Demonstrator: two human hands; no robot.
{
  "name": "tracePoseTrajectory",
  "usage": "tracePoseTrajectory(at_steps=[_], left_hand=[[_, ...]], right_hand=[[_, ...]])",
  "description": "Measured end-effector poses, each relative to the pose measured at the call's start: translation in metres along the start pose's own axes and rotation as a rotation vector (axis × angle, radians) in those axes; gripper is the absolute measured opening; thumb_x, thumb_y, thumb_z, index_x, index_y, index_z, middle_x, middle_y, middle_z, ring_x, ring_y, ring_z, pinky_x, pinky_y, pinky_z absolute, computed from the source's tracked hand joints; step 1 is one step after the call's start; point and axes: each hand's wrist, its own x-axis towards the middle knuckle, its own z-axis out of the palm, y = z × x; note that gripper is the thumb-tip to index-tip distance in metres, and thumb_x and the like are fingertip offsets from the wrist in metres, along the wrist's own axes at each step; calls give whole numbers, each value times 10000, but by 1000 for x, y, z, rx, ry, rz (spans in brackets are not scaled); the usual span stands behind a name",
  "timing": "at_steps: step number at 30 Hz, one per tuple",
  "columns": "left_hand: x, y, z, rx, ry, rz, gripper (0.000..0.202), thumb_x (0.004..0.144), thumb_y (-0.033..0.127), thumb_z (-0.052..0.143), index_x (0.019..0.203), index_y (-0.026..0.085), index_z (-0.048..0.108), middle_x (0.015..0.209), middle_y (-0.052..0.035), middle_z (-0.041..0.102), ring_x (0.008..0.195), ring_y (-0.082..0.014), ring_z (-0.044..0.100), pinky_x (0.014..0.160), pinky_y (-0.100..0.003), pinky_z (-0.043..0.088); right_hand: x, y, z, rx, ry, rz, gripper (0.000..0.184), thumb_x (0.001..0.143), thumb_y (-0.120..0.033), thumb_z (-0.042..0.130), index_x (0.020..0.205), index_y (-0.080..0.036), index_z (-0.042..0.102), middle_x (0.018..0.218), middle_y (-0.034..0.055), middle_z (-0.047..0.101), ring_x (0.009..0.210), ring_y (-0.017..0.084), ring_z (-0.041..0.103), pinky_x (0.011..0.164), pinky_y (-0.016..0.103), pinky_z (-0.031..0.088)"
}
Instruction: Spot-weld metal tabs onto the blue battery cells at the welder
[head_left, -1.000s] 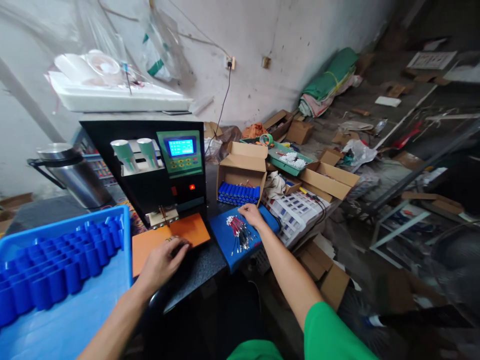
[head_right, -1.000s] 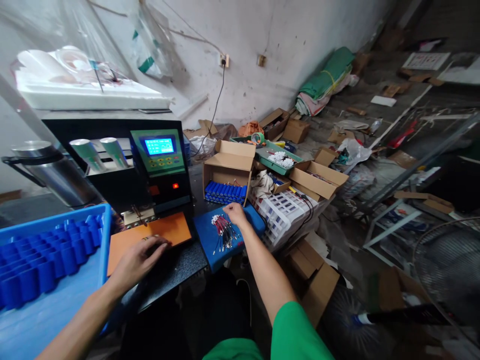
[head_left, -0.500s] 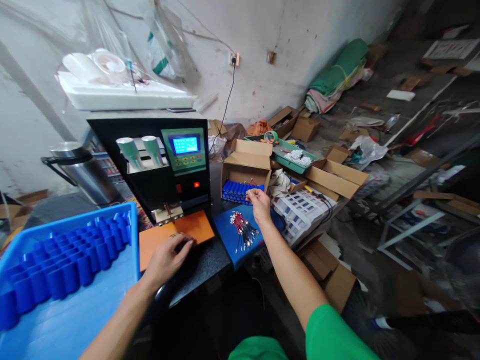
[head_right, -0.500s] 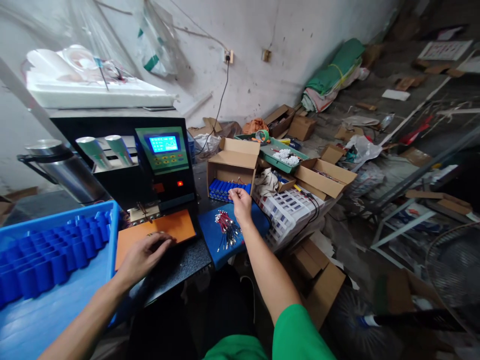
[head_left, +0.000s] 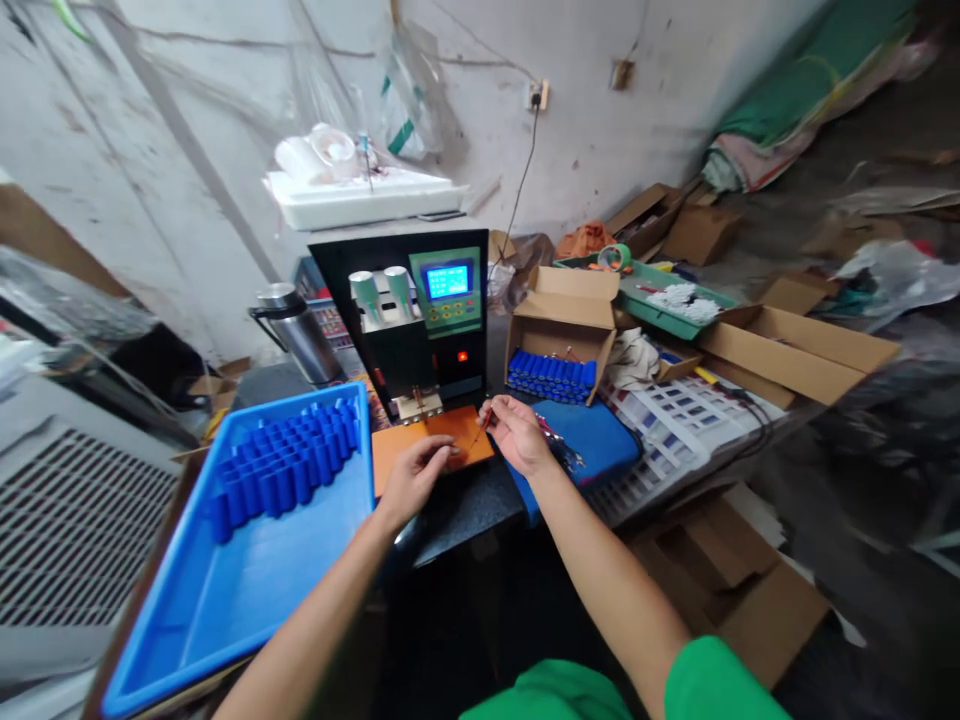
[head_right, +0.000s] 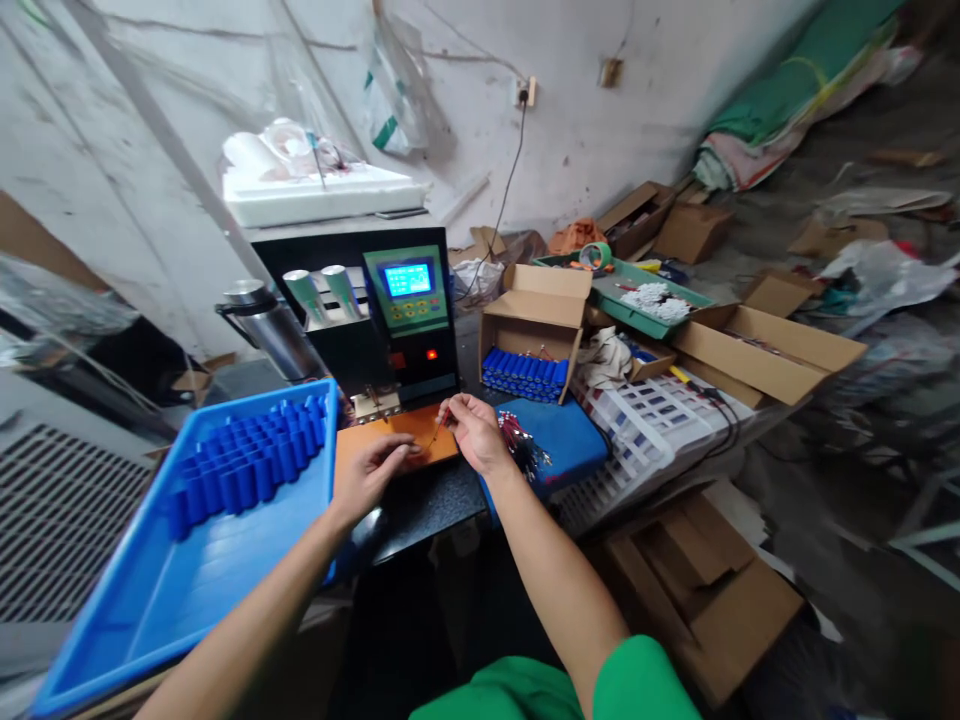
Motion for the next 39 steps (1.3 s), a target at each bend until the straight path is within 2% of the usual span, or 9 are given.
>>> tracePoseTrajectory(at_steps=[4,9,13,17,21,26,33,36,39], left_hand=[[-2,2,-2,-24,18,-21,426,800,525,618,994,148,656,859,-84,742,726,-188,683,621,-289,530],[-2,1,-3,-52,-13,-65,402,770,486,667,971,138,662,744,-64,732,545,-132,594,515,-248,443],[-2,1,0,-25,-16,-54,346,789,477,645,864,140,660,699,-46,711,513,-106,544,518,-240,432],[-3,3,-1,18,84,-14,301,795,457,619,815,157,620,652,-15,661,541,-117,552,545,-248,452],[-5,3,-6,178,182,18,245,841,416,536,750,191,565,632,8,598,578,-126,550,569,-255,458],[-5,3,-8,237,171,-4,240,839,416,512,737,203,552,640,10,588,602,-135,551,574,-254,455],[-12,3,-1,239,180,20,192,835,342,498,718,196,540,643,-1,591,608,-140,560,595,-265,451],[-20,11,-11,381,243,11,164,841,288,475,756,194,579,641,-1,595,584,-136,540,578,-264,424],[-35,21,-41,637,256,-38,166,844,258,477,797,189,621,725,-21,649,652,-153,589,623,-268,426]], right_hand=[[-2,23,16,20,-12,37,192,748,-331,743,777,-201,604,793,4,618,724,128,577,752,286,506],[0,32,23,14,-17,32,208,729,-338,755,752,-203,599,773,2,605,720,128,568,736,275,498],[2,36,23,-2,-12,37,226,727,-349,756,752,-204,584,786,3,612,720,127,570,740,281,503],[1,41,20,-18,18,67,260,724,-401,751,798,-199,605,838,22,644,745,137,601,724,280,512],[-5,44,18,-277,-30,92,296,733,-447,725,849,-192,630,806,20,648,728,142,616,675,259,509],[-7,47,21,-594,-168,62,236,720,-391,713,796,-182,632,753,2,654,695,146,611,672,267,501],[-10,51,15,-664,-114,64,246,698,-418,708,697,-177,655,628,7,642,589,152,582,598,276,457],[-13,52,11,-601,-22,87,287,677,-454,720,696,-173,663,622,22,646,556,148,569,552,267,439],[-16,53,10,-583,24,90,312,664,-477,730,689,-171,669,620,33,648,550,148,566,547,269,441]])
